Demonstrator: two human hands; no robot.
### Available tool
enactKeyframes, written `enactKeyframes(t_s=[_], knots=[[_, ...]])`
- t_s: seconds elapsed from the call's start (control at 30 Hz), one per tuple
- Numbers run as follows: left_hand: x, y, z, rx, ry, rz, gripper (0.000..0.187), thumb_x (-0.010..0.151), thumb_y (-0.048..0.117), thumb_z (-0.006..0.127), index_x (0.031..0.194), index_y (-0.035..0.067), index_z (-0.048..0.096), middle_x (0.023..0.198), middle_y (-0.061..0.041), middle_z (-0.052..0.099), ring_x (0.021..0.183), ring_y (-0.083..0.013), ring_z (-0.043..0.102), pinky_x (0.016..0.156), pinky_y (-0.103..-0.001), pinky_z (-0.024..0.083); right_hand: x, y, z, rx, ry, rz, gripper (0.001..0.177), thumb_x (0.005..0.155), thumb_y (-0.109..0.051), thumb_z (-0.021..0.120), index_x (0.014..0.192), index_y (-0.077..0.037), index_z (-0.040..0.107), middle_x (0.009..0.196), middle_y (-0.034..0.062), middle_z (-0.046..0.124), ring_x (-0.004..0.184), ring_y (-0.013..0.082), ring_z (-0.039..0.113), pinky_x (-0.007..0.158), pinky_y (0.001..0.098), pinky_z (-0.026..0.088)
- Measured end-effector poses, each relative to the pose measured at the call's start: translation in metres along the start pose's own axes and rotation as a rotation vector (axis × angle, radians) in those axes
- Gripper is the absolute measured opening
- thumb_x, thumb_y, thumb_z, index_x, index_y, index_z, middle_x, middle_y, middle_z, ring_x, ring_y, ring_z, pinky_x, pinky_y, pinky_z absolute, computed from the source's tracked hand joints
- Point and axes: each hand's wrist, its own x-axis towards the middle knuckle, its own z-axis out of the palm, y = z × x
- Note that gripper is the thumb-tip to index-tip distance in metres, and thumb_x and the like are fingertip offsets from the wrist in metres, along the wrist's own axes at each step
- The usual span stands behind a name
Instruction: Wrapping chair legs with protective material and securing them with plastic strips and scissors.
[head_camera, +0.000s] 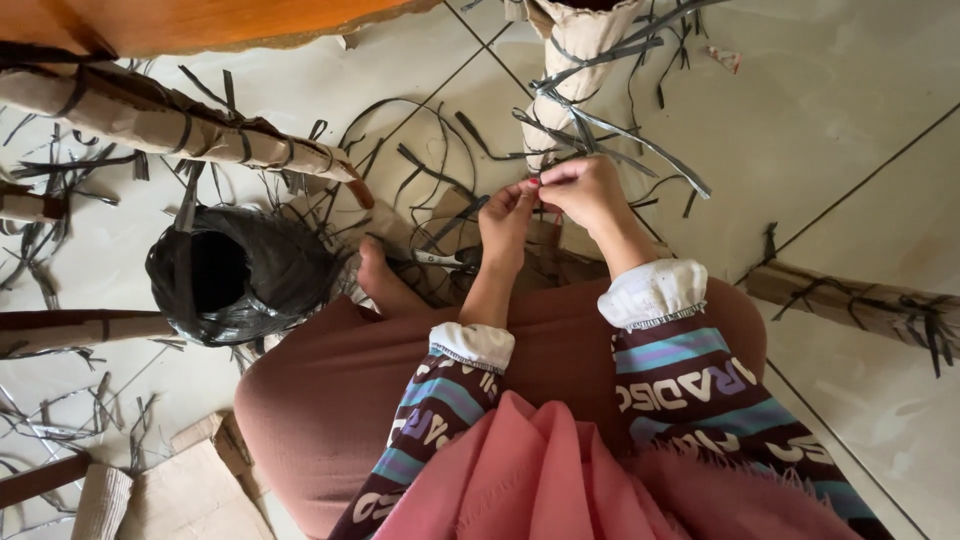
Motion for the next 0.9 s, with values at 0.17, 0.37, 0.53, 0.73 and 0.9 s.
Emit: enactKeyframes(t_s=[0.17, 0.37, 0.53, 0.73, 0.9], knots=[[0.001, -0.008, 0.004, 0.038, 0.001, 0.039, 0.020, 0.101, 0.023, 0.065, 0.104, 0.006, 0.074, 0.073, 0.000, 0.063, 0.066, -0.0077, 0.052, 0.060, -0.022, 0.042, 0.002, -0.001, 0.001, -0.080, 0.040, -0.014, 0.022, 0.068, -0.032, 0.089, 0.087, -0.024, 0.083, 0.077, 0.0032, 0.076, 0.073, 0.0185, 0.072, 0.066, 0.0372, 0.059], [0.007, -0.013, 0.005, -0.042, -0.017, 0.009, 0.019, 0.106, 0.023, 0.057, 0.103, 0.009, 0.069, 0.073, 0.002, 0.055, 0.066, -0.0083, 0.049, 0.062, -0.024, 0.040, -0.007, -0.019, -0.007, -0.180, 0.037, -0.024, 0.022, 0.071, -0.028, 0.085, 0.089, -0.016, 0.081, 0.082, 0.0075, 0.077, 0.081, 0.0262, 0.074, 0.070, 0.0412, 0.059], [0.002, 0.006, 0.013, -0.163, -0.011, -0.005, 0.015, 0.106, 0.023, 0.057, 0.103, 0.011, 0.066, 0.077, 0.003, 0.051, 0.070, -0.0081, 0.047, 0.068, -0.026, 0.042, -0.002, -0.021, -0.012, -0.246, 0.084, -0.019, 0.020, 0.074, -0.031, 0.083, 0.089, -0.017, 0.082, 0.084, 0.0074, 0.077, 0.084, 0.0282, 0.075, 0.071, 0.0422, 0.059], [0.023, -0.013, -0.003, -0.583, -0.048, -0.114, 0.015, 0.109, 0.024, 0.052, 0.102, 0.016, 0.063, 0.091, 0.003, 0.065, 0.083, -0.0087, 0.063, 0.080, -0.029, 0.042, 0.008, -0.045, -0.028, -0.191, 0.290, -0.097, 0.020, 0.084, -0.015, 0.062, 0.068, -0.006, 0.069, 0.054, 0.0076, 0.057, 0.057, 0.0262, 0.062, 0.059, 0.0363, 0.052], [0.016, -0.017, -0.006, -0.682, -0.100, -0.120, 0.014, 0.111, 0.022, 0.049, 0.110, 0.015, 0.061, 0.100, 0.002, 0.064, 0.094, -0.0085, 0.061, 0.085, -0.027, 0.041, 0.009, -0.040, -0.026, -0.159, 0.312, -0.235, 0.023, 0.084, -0.011, 0.067, 0.063, -0.003, 0.063, 0.052, 0.0099, 0.056, 0.055, 0.0249, 0.061, 0.057, 0.0395, 0.049]])
